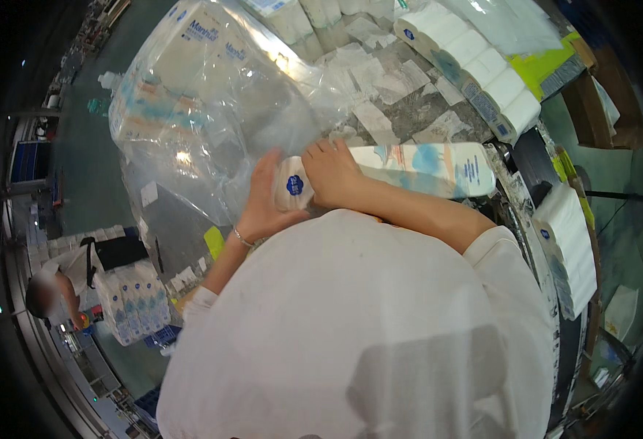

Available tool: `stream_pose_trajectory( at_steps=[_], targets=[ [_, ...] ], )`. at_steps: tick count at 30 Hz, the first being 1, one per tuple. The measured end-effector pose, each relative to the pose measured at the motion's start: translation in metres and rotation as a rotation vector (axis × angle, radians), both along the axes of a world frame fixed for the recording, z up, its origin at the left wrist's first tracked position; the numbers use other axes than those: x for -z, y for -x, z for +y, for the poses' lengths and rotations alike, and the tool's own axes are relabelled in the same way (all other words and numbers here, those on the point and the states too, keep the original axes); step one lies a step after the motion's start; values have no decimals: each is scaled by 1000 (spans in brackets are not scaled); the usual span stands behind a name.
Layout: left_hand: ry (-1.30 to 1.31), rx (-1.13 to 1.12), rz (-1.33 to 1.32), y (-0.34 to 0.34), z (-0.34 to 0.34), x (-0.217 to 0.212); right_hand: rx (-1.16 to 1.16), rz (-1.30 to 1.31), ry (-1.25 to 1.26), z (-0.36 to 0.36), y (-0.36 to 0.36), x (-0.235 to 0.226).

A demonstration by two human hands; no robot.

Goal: The person places stacks of white paper products into a large plastic bag on a metal table, uses a cutter to slice open a plastic wrapper, and moves a large filled package onto a pallet.

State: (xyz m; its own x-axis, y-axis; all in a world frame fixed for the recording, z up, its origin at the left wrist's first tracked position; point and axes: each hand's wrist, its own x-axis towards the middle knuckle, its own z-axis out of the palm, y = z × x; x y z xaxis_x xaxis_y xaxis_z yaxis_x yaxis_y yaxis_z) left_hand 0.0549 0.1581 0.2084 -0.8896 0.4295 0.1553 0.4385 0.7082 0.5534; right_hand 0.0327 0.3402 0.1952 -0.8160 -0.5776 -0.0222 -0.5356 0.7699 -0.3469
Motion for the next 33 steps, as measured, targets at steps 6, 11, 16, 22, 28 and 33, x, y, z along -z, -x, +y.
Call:
stream_pose_trajectory(
  at_steps=[6,11,16,22,28,33],
  targets=[
    [241,222,116,5,11,7,90,117,102,48,-19,-4],
    [47,252,-26,20,0,18,72,-59,87,48,-10,2],
    [55,210,-42,34,-12,14,45,14,-136,75,-4,-17],
    [-199,-146,194,89,-28,2,143,-626,228,112,62,-42],
    [-899,-428,-618,66,-16,-2,206,-1080,851,140,60,-67],
    [-1585,-66,-534,53,31,-63,189,-1137,896,116,46,-104]
  ],
)
